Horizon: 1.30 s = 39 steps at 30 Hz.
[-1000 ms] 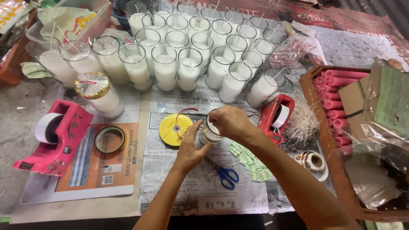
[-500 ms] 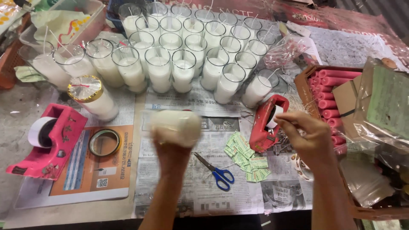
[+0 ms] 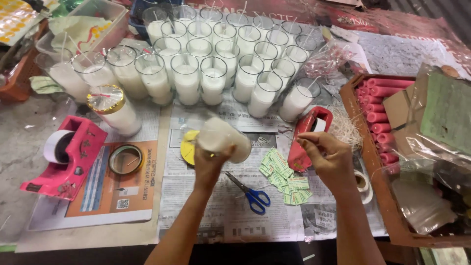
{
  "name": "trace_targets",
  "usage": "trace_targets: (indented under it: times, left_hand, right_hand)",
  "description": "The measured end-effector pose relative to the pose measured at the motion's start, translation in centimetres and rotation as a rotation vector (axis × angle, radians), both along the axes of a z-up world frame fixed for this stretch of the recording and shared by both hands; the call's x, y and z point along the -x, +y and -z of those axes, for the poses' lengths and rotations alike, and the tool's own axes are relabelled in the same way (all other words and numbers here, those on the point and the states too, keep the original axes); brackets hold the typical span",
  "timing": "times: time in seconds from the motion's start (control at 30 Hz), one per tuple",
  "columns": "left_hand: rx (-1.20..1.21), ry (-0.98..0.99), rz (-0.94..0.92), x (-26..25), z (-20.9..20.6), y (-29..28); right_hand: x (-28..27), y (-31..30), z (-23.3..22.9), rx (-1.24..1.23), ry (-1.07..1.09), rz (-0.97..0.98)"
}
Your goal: Applying decorative gold bands and labels to glass candles at a workbench
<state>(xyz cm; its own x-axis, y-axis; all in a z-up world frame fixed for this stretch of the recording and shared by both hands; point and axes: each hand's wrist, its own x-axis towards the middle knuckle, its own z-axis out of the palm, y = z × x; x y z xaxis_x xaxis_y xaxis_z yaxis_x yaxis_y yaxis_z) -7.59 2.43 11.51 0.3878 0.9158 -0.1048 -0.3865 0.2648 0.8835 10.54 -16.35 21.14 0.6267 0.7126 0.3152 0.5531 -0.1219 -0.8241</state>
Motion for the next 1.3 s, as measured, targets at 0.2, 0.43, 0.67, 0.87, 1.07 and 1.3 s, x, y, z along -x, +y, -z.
trace_targets:
  times: [0.2,0.43,0.67,0.87,1.07,1.3]
  left_hand:
    - [-0.458,0.653,0.206,-4.6,6.1,0.3]
    - [-0.618,0.711,0.224,-5.1,6.6,-0.2]
    - [-0.712,0.585,0.149,0.8,7.4,2.8]
    - [-0.617,0.79,-0.073,8.4,9.0,5.6]
    - [-0.808,0.935,-0.355,11.7,13.7,6.6]
    - [-0.868,1.615,-0.379,18.8,14.3,11.2]
  right_hand:
    - [-2.1,-3.1,5.6,0.065,-0.112,0.21]
    - [-4.7,-7.9,12.3,0.079,-0.129,0.448]
    - [-0.9,-4.4,15.2,0.029,-0.016,0.305]
    - [0.0,-3.5,15.1,0.04,0.086,0.311]
    - [-0.6,-4.5,18.1,0.168,-0.038,0.243]
    - [4.6,-3.6,17.1,0.309,0.121,0.113]
